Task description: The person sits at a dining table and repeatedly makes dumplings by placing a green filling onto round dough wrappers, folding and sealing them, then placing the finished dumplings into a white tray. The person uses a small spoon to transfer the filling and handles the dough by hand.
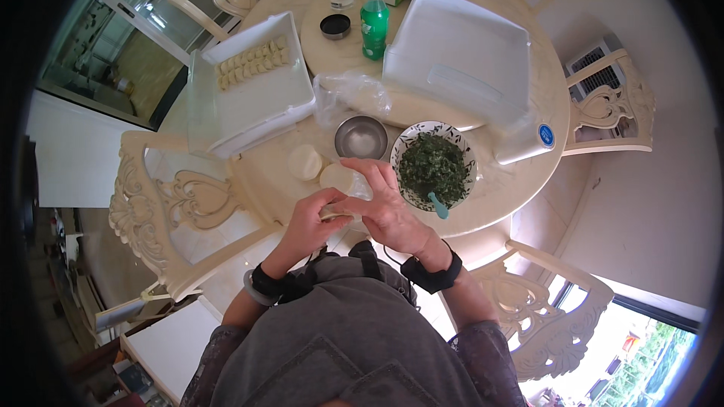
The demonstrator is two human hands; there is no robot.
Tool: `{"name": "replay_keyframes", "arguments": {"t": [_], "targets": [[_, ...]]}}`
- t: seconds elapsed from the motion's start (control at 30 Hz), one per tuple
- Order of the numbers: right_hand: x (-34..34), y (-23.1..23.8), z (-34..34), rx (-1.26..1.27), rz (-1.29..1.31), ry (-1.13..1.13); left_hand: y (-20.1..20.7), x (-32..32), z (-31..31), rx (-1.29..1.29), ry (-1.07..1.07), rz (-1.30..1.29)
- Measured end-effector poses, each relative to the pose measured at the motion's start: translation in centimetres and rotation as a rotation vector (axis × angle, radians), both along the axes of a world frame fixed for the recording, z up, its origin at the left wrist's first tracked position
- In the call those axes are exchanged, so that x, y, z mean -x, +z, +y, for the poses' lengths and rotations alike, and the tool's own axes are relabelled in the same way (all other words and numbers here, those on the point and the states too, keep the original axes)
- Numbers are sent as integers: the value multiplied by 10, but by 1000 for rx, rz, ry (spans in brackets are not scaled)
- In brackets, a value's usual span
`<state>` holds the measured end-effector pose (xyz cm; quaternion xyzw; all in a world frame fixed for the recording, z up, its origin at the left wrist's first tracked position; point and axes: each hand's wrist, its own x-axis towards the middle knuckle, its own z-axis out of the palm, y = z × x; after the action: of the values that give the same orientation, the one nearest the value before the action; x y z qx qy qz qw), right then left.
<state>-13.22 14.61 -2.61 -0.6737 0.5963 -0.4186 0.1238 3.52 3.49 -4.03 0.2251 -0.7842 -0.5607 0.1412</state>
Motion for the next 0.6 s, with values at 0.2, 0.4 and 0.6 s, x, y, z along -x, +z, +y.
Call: {"name": "replay_keyframes", "arguments": {"t": [0.2, 0.4, 0.6], "targets": [[20, 15, 20, 27, 456, 34, 2, 9, 3, -341, -112, -27], [34, 24, 27, 122, 845, 102, 12, 9, -1, -368, -226, -138], [35, 26, 31, 105, 492, -35, 9, 8, -3, -200, -241, -131]]}}
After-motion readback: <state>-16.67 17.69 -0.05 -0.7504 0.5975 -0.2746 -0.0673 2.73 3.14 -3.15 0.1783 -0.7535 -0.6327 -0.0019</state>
